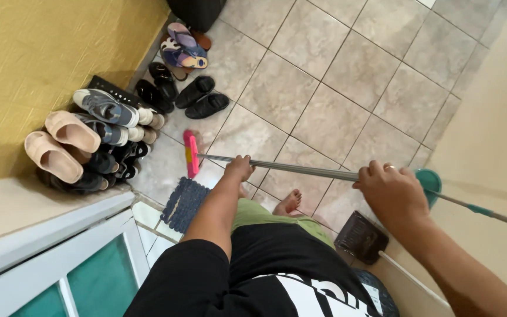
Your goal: Sweeping a tiled floor area using a broom
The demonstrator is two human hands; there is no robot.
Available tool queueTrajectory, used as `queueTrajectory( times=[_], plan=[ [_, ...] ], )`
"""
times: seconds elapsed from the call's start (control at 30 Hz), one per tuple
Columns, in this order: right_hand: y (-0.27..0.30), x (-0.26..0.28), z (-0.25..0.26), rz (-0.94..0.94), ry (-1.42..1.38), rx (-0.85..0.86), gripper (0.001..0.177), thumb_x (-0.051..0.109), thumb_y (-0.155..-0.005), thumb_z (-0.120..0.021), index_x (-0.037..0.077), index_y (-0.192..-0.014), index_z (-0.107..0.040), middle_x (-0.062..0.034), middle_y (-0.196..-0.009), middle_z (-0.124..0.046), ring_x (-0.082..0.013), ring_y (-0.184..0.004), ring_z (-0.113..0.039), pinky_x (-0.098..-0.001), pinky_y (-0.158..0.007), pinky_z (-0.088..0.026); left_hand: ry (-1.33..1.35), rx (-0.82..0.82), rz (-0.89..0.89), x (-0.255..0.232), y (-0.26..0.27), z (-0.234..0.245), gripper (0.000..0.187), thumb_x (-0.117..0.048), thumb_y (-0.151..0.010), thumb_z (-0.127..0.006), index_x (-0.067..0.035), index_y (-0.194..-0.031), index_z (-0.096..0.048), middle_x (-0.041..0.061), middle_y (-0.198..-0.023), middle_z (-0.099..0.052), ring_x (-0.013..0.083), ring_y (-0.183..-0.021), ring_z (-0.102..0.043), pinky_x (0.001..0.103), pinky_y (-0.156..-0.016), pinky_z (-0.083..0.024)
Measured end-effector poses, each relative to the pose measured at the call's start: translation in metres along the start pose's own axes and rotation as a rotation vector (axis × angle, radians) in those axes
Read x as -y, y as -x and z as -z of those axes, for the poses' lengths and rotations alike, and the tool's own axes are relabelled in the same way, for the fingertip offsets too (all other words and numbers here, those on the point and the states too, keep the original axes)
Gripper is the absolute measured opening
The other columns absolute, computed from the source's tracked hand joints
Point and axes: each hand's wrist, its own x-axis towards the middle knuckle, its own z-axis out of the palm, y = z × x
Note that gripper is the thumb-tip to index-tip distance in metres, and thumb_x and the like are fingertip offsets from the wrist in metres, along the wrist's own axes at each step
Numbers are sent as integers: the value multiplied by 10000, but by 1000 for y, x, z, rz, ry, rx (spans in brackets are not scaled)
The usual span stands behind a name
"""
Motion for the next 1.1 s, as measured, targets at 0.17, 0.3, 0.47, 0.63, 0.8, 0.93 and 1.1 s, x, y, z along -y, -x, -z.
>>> queueTrajectory(
  times=[0.17,0.3,0.47,0.63,0.8,0.93,1.1],
  plan=[
    [-11,5,0,-32,-86,33,178,397,-851,-686,229,-843,-630,27,-786,-596,-216,-652,-654,-381,-563,-462,82,21,-37,5,-11,-15,557,-407,-1015,-530,-180,-1511,-420,204,-1400,-517,423,-1339,-558,612,-1048,-511],
    [-27,-39,63,43,-231,303,156,368,-895,-639,236,-960,-689,24,-922,-685,-222,-734,-744,-348,-658,-581,3,-69,-98,0,-8,-5,530,-382,-1016,-542,-113,-1465,-457,209,-1304,-578,427,-1313,-573,590,-1029,-526],
    [-36,-61,48,-234,-872,455,321,469,-878,-671,302,-1143,-738,32,-1144,-725,-373,-1024,-723,-517,-919,-585,88,-130,-67,5,-16,4,518,-311,-1015,-510,-64,-1468,-461,209,-1320,-595,424,-1355,-546,598,-1053,-507],
    [-40,-9,-74,-340,-2047,-581,250,158,-968,-678,-5,-786,-624,-187,-814,-611,-344,-913,-626,-489,-1049,-459,124,-159,41,-26,15,39,492,-369,-985,-609,-58,-1363,-559,200,-1340,-610,406,-1366,-534,615,-1087,-471],
    [-67,18,-90,-258,-2584,-698,394,173,-1061,-465,114,-677,-402,-99,-576,-455,-322,-717,-600,-532,-959,-437,101,-195,34,-52,-13,21,428,-370,-972,-646,-90,-1291,-594,179,-1261,-634,385,-1315,-572,581,-1052,-510],
    [-78,10,-83,-98,-2561,-824,417,17,-940,-497,106,-564,-340,-78,-453,-357,-282,-452,-448,-453,-591,-427,124,-317,24,-46,-57,-10,283,-237,-934,-659,-41,-1138,-641,175,-1101,-651,393,-1198,-643,551,-960,-578],
    [-63,-24,-71,44,-2454,-829,419,-14,-901,-498,98,-521,-360,-84,-429,-378,-269,-382,-403,-403,-468,-389,113,-275,-19,-104,-45,-3,256,-209,-984,-578,-74,-1189,-652,163,-1224,-655,371,-1307,-582,612,-1047,-498]
  ],
)
